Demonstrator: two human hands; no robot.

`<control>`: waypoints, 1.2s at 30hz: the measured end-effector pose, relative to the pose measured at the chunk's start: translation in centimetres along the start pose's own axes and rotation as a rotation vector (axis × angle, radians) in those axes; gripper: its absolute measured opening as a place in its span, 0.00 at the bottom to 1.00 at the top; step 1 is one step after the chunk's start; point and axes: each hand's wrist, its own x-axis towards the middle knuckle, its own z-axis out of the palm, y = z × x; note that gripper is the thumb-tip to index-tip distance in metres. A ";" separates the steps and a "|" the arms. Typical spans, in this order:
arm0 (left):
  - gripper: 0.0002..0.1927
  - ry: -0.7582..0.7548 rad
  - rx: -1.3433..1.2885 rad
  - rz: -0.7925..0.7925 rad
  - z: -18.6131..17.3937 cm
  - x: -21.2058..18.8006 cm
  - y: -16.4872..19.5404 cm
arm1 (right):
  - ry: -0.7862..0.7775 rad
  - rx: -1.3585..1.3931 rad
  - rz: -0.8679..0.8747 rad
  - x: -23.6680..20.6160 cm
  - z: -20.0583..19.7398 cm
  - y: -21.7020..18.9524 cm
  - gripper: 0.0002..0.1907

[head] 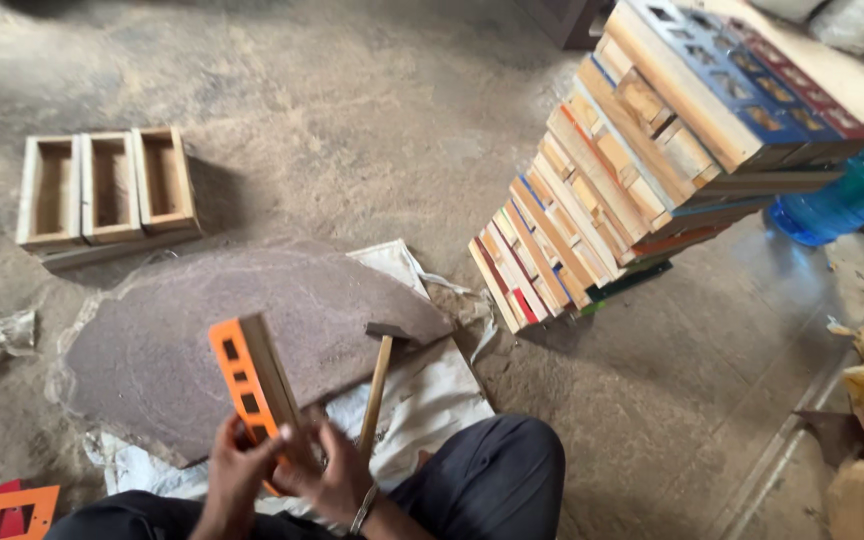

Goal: The person sits on the floor and uses a hammer to drive nails into wooden frames placed on a cushion. They repeatedly pick up frames, position them, hammer nails, and stack completed frames.

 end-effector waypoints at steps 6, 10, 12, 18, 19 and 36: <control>0.30 -0.162 -0.333 -0.191 -3.0 0.3 -3.7 | -0.215 0.311 0.166 -0.7 -1.3 -2.0 0.44; 0.25 -0.115 -0.571 -0.422 -3.1 0.6 -3.0 | -0.252 0.313 0.094 -1.7 -0.3 -0.6 0.46; 0.26 -0.109 -0.509 -0.348 -2.9 0.9 -2.4 | -0.223 -0.147 -0.109 -2.5 -0.1 0.6 0.41; 0.30 -0.079 -0.453 -0.291 -3.7 0.9 -1.5 | -0.091 -0.851 -0.757 -2.1 1.1 2.3 0.09; 0.32 -0.075 -0.445 -0.282 -3.6 0.8 -1.3 | -0.132 -0.850 -0.784 -1.9 0.9 1.9 0.11; 0.21 -0.005 -0.499 -0.367 -2.4 3.0 -2.1 | 0.775 -1.243 -0.755 22.0 -34.9 -27.6 0.37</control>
